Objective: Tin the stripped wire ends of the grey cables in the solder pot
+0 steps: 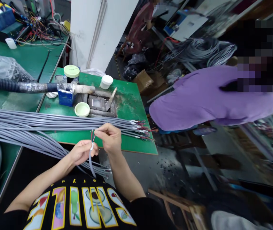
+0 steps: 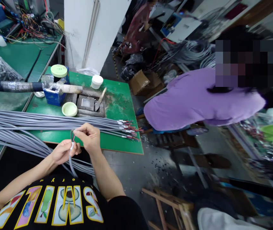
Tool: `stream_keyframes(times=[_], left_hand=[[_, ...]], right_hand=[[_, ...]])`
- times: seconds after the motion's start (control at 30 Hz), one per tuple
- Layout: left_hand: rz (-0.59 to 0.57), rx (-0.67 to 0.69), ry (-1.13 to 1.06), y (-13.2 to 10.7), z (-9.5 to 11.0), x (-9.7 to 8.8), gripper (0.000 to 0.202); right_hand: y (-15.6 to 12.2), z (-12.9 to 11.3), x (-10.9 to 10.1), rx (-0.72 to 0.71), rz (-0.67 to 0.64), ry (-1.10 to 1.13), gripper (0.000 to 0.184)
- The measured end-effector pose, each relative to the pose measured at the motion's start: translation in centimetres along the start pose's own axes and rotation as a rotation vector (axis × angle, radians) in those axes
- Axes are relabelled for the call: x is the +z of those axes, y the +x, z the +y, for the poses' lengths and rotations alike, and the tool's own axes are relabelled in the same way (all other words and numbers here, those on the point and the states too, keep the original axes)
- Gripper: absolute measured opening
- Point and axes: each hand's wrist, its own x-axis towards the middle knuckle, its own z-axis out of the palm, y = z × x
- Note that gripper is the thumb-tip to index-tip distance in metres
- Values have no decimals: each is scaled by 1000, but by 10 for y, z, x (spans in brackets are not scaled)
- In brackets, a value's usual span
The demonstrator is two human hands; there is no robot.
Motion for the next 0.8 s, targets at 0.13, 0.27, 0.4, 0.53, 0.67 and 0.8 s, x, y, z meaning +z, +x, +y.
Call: stream_keyframes(times=[0.13,0.27,0.4,0.53,0.67,0.8], left_hand=[[109,13,32,-1,-1,-1,40],[229,79,139,1,1,-5,42],[184,144,362,4,2,-6,41],[180,187,497,2,3,-4,38],[197,156,532,-3,2,-3,34],[238,156,533,-3,1,-5,34]], right_hand=[[19,-7,-15,-16,73,177,13],[12,-15,-24,168,-276,-150,10],[-6,-15,-13,229,-376,-255,11],[-7,-8,-3,208,-295,-186,17],[10,-7,-8,98,-35,4,19],[19,-15,-26,111,-102,-62,16]])
